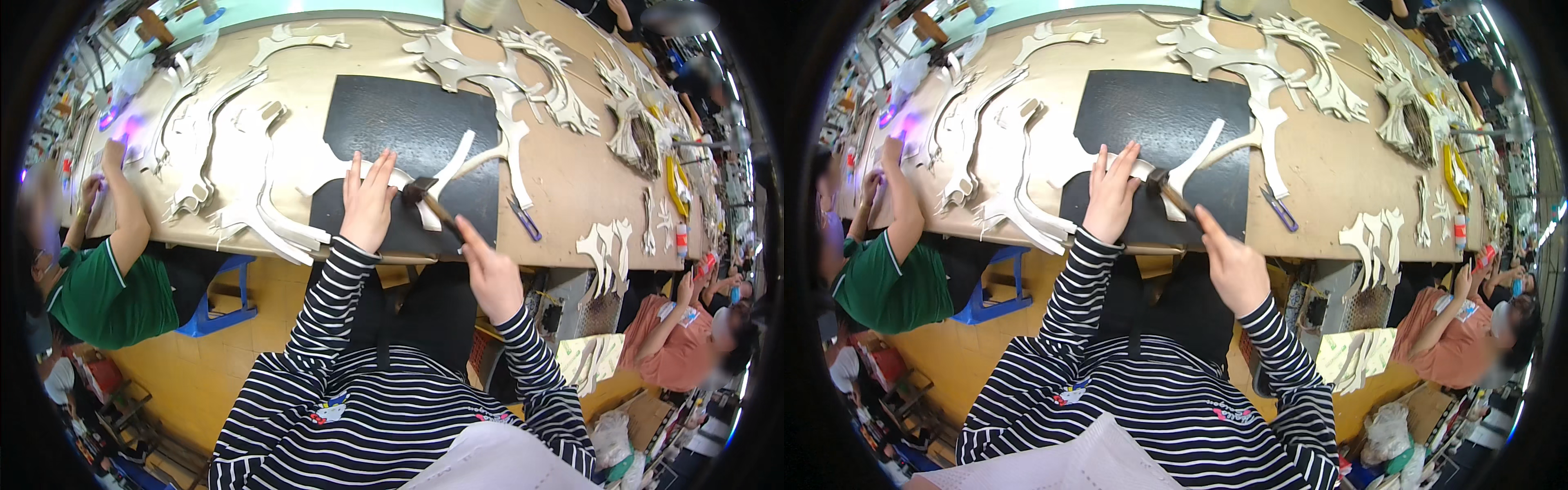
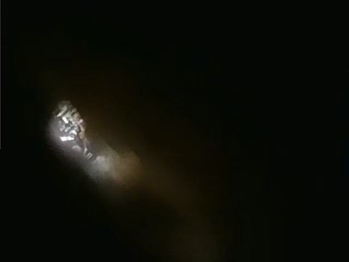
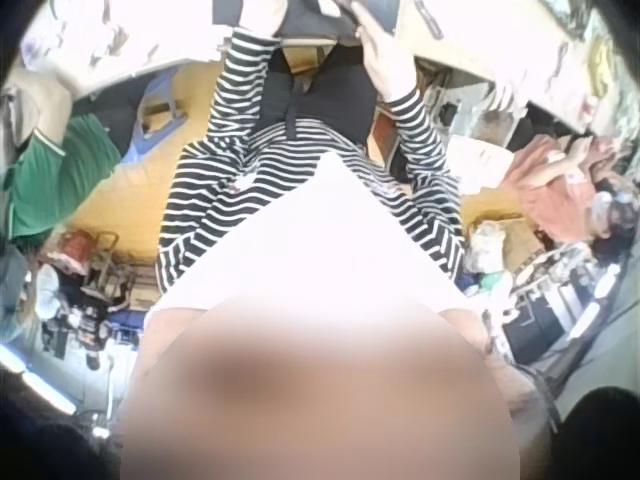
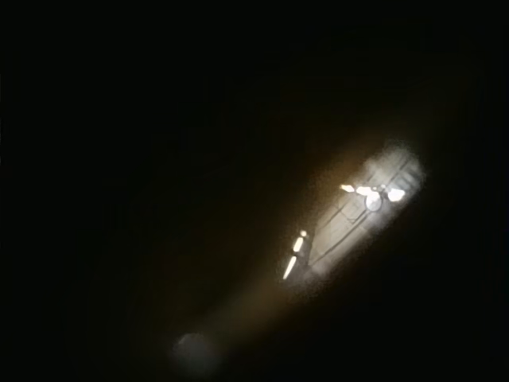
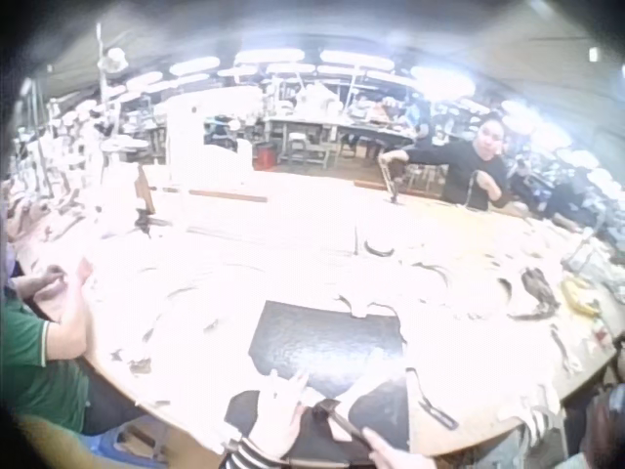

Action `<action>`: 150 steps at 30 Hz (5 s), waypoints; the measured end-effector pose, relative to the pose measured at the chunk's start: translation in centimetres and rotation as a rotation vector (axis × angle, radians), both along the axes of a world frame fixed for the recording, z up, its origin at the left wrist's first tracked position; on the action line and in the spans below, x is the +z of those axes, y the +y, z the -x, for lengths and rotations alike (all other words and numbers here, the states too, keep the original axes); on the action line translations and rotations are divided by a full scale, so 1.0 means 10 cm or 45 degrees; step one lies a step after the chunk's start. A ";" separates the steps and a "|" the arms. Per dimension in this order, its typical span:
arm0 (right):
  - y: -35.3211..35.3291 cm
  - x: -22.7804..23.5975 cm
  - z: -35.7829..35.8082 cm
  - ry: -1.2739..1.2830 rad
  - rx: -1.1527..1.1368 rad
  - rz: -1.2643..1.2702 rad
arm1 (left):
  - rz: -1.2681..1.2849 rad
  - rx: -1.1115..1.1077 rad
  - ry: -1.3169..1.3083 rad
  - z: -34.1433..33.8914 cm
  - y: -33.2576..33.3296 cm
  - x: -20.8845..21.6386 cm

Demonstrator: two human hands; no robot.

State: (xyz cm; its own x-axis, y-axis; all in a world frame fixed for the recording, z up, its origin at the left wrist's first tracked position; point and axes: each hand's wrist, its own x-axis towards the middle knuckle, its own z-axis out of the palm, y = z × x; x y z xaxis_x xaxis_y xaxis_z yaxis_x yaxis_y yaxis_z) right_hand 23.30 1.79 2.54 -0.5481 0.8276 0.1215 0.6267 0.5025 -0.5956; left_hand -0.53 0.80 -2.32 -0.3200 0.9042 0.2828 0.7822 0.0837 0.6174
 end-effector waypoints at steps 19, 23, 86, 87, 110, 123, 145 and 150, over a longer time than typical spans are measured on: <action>1.34 -0.61 -0.65 0.019 -0.532 -0.321 | 0.022 0.182 0.570 0.86 1.05 0.54; 1.36 -0.66 -0.41 -0.005 -0.573 -0.132 | -0.230 0.170 0.441 0.59 1.24 0.48; 0.17 0.14 0.20 1.375 -0.351 0.913 | 0.031 0.292 -0.137 -0.17 -0.34 0.02; 0.17 0.13 0.20 1.311 -0.367 0.884 | 0.074 0.269 -0.249 -0.15 -0.32 0.04; 0.09 0.11 -0.17 0.367 0.102 -0.140 | -0.036 -0.382 0.203 -0.01 0.47 0.55; 0.17 -0.02 0.18 1.041 -0.348 0.445 | -0.071 -0.177 0.069 0.05 0.09 0.06; 0.73 -0.17 0.63 0.434 -0.104 0.749 | -0.011 -0.239 -0.059 0.14 0.12 0.06; 0.73 -0.18 0.62 0.463 -0.149 0.748 | 0.057 -0.240 -0.081 0.14 0.11 0.07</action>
State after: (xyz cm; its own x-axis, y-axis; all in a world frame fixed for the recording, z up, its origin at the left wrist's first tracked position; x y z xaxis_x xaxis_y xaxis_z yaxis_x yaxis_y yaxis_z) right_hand 17.08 9.09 0.75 -0.4607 0.8634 -0.2055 0.3665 -0.0258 -0.9301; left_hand -1.94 1.94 -1.62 -0.1601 0.9610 0.2257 0.7462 -0.0318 0.6650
